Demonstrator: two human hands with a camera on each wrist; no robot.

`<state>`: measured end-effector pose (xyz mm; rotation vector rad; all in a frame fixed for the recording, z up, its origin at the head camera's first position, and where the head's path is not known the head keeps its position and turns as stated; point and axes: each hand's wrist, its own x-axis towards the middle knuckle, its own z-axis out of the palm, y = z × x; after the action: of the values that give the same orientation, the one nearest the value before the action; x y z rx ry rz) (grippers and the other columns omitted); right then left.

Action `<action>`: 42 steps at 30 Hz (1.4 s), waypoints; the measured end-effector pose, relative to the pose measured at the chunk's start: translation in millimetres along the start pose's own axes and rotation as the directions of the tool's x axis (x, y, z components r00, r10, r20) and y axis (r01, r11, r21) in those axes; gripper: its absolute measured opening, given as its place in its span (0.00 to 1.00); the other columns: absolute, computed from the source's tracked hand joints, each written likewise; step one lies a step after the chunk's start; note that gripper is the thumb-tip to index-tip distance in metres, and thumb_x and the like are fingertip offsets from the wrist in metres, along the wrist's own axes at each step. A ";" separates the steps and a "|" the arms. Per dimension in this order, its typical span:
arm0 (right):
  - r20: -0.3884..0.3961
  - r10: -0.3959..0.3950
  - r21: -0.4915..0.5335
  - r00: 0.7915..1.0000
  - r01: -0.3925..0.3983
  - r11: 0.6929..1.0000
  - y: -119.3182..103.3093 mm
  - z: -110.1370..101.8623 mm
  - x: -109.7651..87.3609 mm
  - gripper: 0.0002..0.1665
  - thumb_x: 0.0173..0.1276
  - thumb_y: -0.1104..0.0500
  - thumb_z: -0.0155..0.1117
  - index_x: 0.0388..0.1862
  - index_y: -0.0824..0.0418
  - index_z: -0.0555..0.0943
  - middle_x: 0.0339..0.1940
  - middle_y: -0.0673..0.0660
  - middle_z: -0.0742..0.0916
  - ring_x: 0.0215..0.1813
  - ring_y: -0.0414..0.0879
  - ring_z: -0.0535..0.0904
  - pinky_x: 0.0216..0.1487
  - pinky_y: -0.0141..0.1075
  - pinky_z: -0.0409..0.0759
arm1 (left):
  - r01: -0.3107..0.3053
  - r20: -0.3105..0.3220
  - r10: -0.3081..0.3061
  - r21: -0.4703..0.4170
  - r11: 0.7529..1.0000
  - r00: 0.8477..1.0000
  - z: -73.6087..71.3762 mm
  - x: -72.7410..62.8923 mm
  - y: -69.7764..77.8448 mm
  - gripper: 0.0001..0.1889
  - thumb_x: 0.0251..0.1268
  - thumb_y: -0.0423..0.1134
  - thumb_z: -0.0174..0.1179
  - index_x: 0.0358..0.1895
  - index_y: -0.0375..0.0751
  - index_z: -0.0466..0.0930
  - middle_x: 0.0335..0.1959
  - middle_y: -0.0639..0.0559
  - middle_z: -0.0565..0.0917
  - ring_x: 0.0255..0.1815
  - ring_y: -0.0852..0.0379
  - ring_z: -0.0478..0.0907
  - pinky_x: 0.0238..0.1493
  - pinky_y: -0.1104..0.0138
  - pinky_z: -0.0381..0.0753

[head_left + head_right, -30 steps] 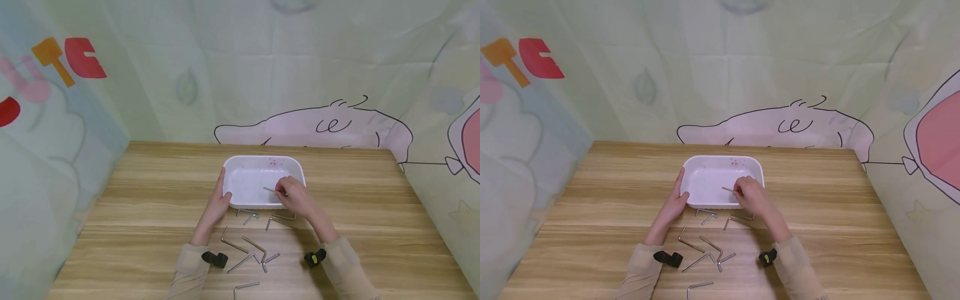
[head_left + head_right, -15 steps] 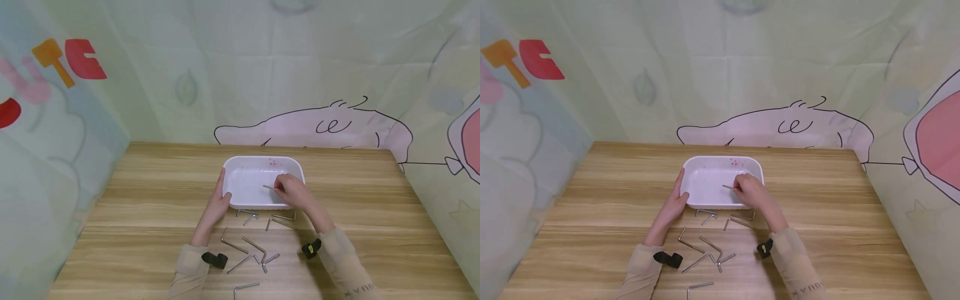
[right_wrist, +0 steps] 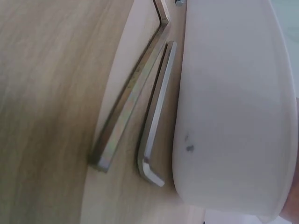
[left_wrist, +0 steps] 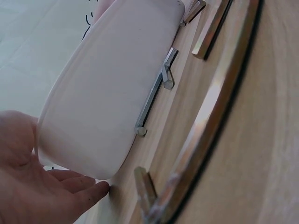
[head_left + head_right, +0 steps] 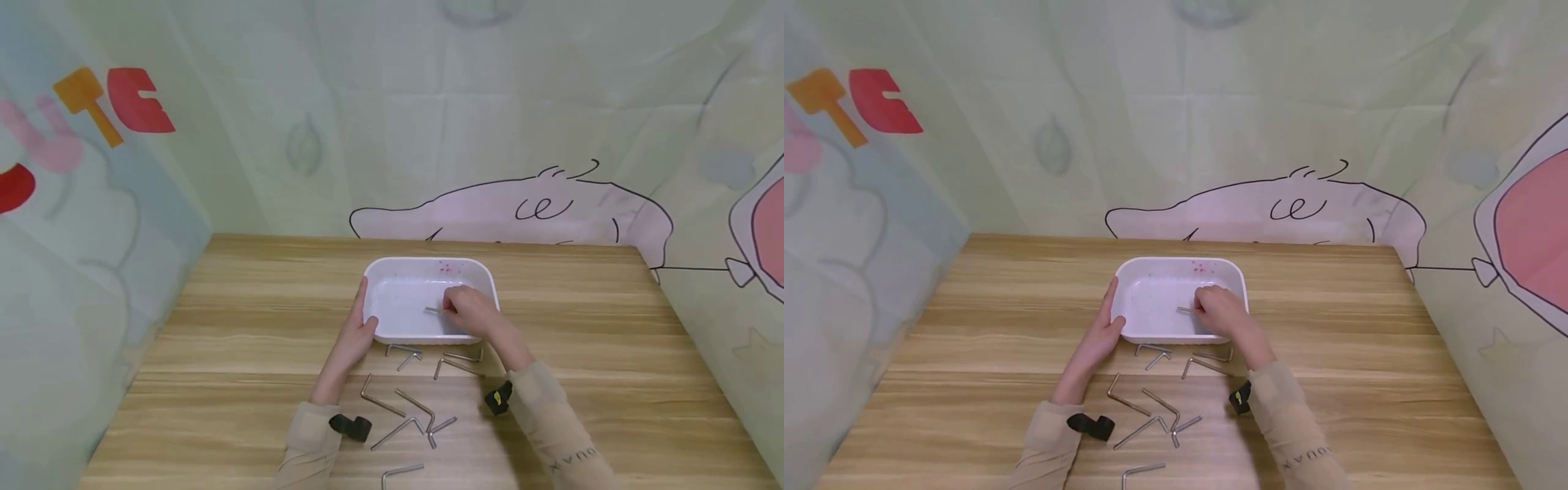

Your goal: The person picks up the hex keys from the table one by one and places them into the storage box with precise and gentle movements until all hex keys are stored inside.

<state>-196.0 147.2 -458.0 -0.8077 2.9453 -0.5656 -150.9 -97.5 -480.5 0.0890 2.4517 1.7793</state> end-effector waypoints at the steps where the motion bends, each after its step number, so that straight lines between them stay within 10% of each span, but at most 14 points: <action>1: 0.007 0.005 -0.003 1.000 -0.005 1.000 0.6 0.4 0.4 0.04 0.59 0.64 0.62 0.26 0.60 0.79 0.24 0.52 0.82 0.30 0.43 0.74 0.35 0.36 0.76 | -0.003 -0.001 0.003 -0.002 1.000 1.000 0.3 0.1 -0.3 0.41 0.64 0.27 0.42 0.78 0.52 0.36 0.80 0.46 0.42 0.80 0.45 0.41 0.79 0.53 0.43; 35: 0.082 0.076 -0.058 0.994 -0.071 0.996 2.5 5.3 3.8 0.08 0.61 0.59 0.65 0.25 0.56 0.76 0.24 0.49 0.81 0.28 0.42 0.73 0.33 0.35 0.74 | -0.032 -0.008 0.032 0.006 0.999 0.999 1.7 -0.2 -3.0 0.41 0.63 0.26 0.42 0.78 0.51 0.38 0.80 0.42 0.44 0.79 0.41 0.43 0.79 0.50 0.44; 42: 0.088 0.082 -0.056 0.993 -0.077 0.995 2.4 6.5 4.9 0.08 0.61 0.59 0.65 0.25 0.55 0.76 0.24 0.49 0.80 0.29 0.42 0.73 0.33 0.35 0.73 | -0.003 0.012 0.003 -0.005 1.000 1.000 -6.7 -20.0 40.3 0.39 0.63 0.24 0.41 0.78 0.38 0.39 0.78 0.37 0.44 0.78 0.38 0.43 0.79 0.50 0.45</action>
<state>-200.6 144.5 -464.6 -0.6972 2.9049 -0.4369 -132.6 -93.6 -439.0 0.1027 2.4406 1.7803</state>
